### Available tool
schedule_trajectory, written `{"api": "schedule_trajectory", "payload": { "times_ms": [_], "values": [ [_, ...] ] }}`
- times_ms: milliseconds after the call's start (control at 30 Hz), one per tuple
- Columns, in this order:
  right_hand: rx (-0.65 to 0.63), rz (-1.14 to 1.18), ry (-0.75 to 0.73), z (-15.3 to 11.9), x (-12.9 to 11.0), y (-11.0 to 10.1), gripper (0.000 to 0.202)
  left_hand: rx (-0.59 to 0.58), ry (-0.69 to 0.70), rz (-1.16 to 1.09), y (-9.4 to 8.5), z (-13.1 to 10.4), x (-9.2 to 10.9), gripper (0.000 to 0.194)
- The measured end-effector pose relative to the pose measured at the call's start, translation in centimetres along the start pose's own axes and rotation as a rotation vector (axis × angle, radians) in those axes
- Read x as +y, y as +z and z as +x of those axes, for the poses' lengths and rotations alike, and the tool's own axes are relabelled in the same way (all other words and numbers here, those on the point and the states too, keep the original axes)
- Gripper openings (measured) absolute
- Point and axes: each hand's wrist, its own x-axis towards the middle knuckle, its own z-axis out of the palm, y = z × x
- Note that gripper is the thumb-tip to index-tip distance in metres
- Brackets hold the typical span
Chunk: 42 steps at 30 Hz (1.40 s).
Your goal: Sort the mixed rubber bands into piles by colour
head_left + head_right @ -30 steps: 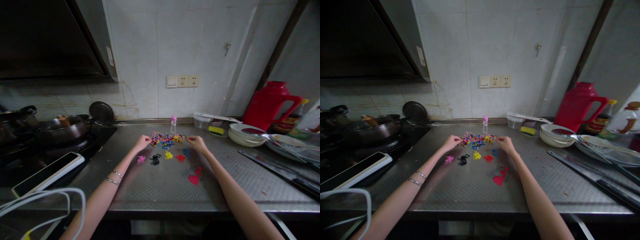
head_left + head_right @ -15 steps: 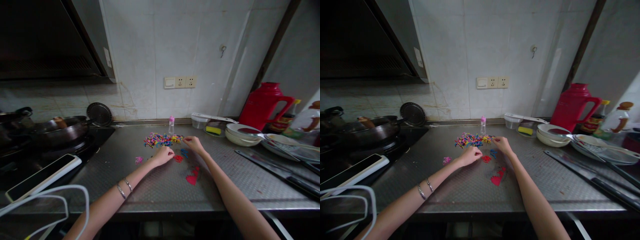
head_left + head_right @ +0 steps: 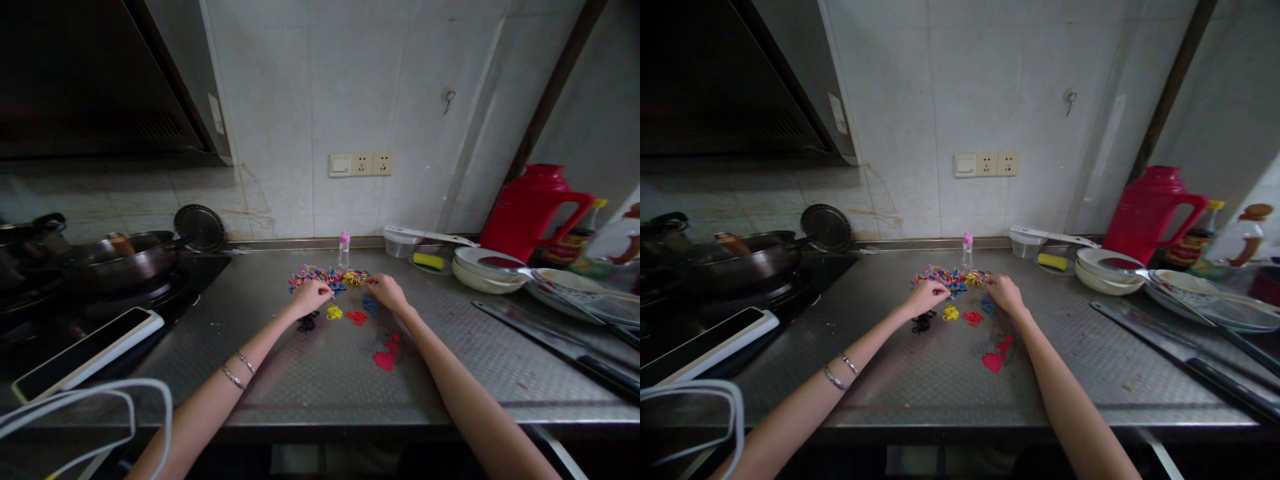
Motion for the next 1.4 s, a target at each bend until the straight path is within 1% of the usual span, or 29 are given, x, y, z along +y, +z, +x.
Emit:
{"api": "schedule_trajectory", "payload": {
  "times_ms": [133,267,367,433,600,833,900,967,1067,1167,1267,1400],
  "values": [
    [0.017,-0.072,-0.011,0.0,-0.4,0.5,0.024,0.076,-0.106,-0.038,-1.8,0.4,-2.9,0.034],
    [0.011,-0.111,0.002,0.2,-0.6,1.1,0.027,0.137,-0.188,-0.065,-3.2,0.5,-5.7,0.035],
    [-0.001,-0.129,-0.006,0.3,-0.8,1.5,0.026,0.154,-0.250,-0.070,-3.9,0.3,-7.3,0.036],
    [-0.001,-0.136,-0.002,0.3,-0.9,1.7,0.025,0.160,-0.272,-0.072,-4.1,0.1,-8.0,0.037],
    [0.013,-0.151,0.027,0.3,-1.1,1.9,0.024,0.177,-0.290,-0.073,-4.4,-0.1,-8.6,0.040],
    [0.059,-0.079,0.040,0.3,-0.8,1.8,0.023,0.171,-0.300,-0.051,-4.5,-0.1,-8.5,0.040],
    [0.096,0.009,0.062,0.7,-0.5,1.8,0.023,0.170,-0.309,-0.061,-4.7,-0.1,-8.2,0.038],
    [0.135,0.153,0.074,1.2,-0.2,1.7,0.026,0.173,-0.320,-0.077,-4.9,-0.2,-8.0,0.036],
    [0.175,0.406,0.079,1.8,0.0,1.2,0.037,0.178,-0.335,-0.085,-5.1,-0.3,-8.0,0.035],
    [0.187,0.573,0.089,1.8,-0.2,0.5,0.048,0.190,-0.337,-0.090,-5.1,-0.3,-8.6,0.034],
    [0.180,0.632,0.100,1.6,-0.6,0.0,0.052,0.192,-0.323,-0.097,-5.0,-0.3,-9.4,0.035],
    [0.155,0.635,0.088,1.2,-1.1,-0.1,0.049,0.190,-0.326,-0.084,-4.7,-0.4,-10.3,0.037]
  ]
}}
